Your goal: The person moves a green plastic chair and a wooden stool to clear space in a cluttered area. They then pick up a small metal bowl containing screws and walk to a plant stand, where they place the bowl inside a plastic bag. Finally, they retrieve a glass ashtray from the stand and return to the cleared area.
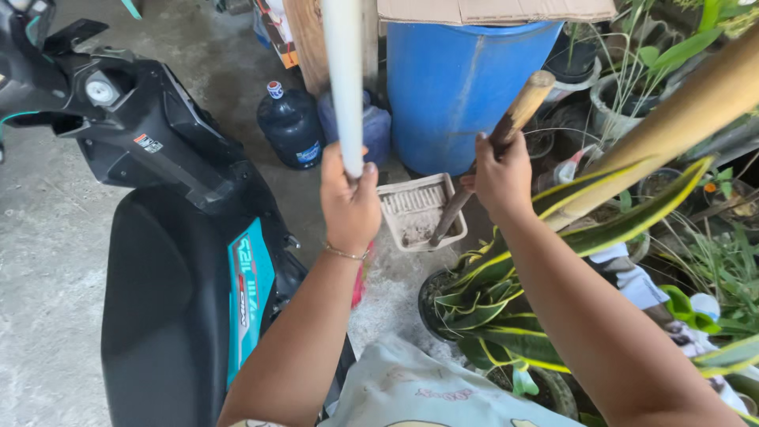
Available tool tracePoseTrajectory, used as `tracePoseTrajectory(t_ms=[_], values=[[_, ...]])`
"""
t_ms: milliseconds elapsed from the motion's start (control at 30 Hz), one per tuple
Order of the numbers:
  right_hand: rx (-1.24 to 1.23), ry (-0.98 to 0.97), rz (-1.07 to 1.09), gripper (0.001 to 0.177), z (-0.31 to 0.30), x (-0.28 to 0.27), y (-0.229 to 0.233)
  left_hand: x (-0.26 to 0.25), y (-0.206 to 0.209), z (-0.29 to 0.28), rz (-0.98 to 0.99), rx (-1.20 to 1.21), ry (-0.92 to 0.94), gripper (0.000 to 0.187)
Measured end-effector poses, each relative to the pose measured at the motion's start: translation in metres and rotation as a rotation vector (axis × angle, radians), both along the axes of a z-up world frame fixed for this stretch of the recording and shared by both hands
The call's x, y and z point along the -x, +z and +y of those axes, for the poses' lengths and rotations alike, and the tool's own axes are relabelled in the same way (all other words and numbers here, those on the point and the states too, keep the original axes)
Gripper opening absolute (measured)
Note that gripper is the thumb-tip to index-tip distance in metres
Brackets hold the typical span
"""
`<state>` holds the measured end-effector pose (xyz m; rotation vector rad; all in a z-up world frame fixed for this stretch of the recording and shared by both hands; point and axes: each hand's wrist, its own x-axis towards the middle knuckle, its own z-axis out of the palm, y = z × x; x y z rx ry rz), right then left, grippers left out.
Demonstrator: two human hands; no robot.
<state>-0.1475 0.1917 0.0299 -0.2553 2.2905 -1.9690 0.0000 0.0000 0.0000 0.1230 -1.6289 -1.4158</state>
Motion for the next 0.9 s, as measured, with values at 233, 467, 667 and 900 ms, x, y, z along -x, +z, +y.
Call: tracePoseTrajectory(t_ms=[233, 467, 667, 900], values=[[-0.012, -0.306, -0.096, 0.028, -0.026, 0.089, -0.034, 0.106, 0.038, -0.012, -0.030, 0.096, -0.066, 0.029], [-0.364, -0.758, -0.050, 0.036, -0.053, 0.160, -0.183, 0.215, 0.015, -0.039, -0.128, 0.142, -0.308, 0.017], [-0.267, -1.129, -0.243, 0.036, -0.053, 0.202, -0.246, 0.294, 0.005, -0.045, -0.152, 0.127, -0.628, 0.014], [-0.335, -1.429, -0.234, 0.032, 0.002, 0.246, -0.246, 0.370, 0.001, -0.013, -0.171, 0.073, -0.837, 0.012]])
